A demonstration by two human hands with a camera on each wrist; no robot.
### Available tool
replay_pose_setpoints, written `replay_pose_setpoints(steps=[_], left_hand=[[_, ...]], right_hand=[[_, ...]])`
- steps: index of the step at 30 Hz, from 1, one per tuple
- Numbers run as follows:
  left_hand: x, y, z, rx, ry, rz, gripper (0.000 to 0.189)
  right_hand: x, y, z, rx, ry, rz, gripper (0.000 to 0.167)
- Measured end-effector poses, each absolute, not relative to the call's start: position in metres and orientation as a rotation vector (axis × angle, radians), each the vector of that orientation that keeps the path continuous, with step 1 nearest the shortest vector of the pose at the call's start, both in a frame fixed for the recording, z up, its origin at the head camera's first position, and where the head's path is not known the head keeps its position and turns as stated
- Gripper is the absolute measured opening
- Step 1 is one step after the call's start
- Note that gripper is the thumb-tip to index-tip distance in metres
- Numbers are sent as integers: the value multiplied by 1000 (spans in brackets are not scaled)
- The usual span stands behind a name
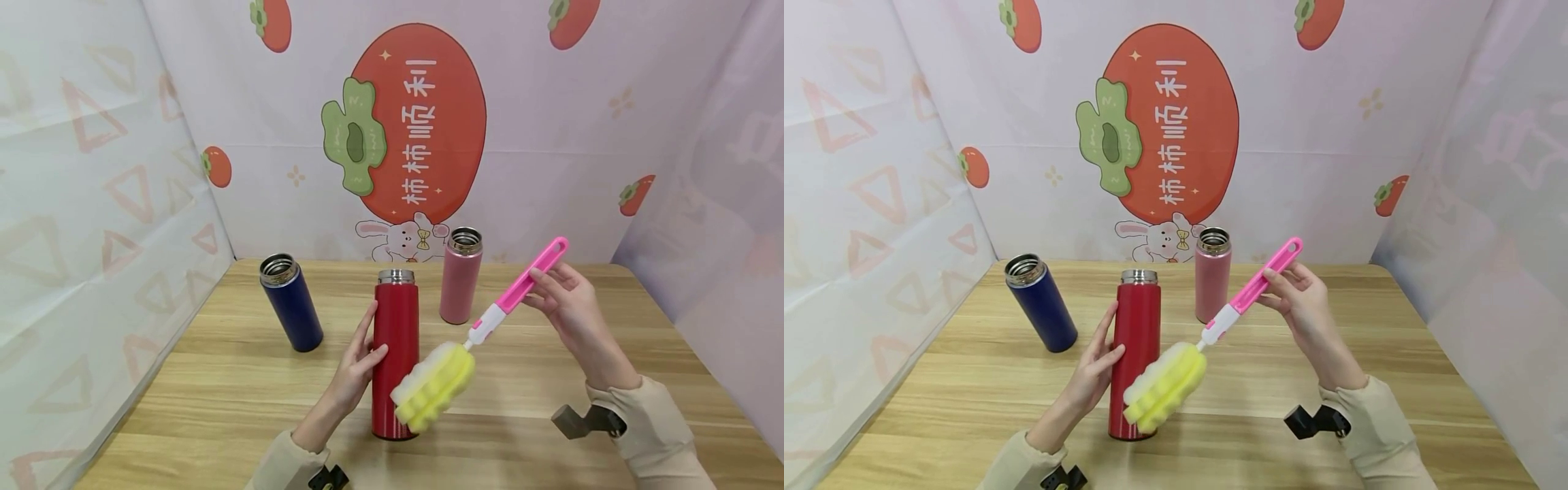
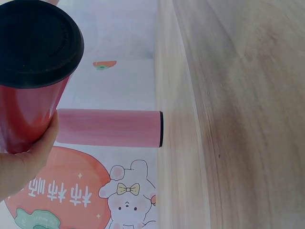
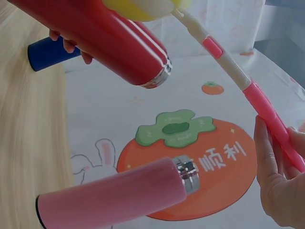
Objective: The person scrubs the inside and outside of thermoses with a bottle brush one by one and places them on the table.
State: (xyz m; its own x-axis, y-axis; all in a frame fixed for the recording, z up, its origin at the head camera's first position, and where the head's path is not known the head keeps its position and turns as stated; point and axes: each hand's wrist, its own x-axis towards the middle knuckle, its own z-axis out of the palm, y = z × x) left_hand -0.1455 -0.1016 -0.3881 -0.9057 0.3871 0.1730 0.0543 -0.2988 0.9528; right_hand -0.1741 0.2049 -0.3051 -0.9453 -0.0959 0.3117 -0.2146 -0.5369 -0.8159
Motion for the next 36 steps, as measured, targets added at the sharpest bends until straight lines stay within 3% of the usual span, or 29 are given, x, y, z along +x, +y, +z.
replay_pose_setpoints(steps=[16, 36], left_hand=[[-143, -104, -393, 560, 1697, 2268, 64], [-141, -104, -395, 538, 1612, 2231, 62]], right_hand=[[-185, 217, -281, 366, -1212, 2656, 9], [-187, 222, -274, 229, -988, 2584, 19]])
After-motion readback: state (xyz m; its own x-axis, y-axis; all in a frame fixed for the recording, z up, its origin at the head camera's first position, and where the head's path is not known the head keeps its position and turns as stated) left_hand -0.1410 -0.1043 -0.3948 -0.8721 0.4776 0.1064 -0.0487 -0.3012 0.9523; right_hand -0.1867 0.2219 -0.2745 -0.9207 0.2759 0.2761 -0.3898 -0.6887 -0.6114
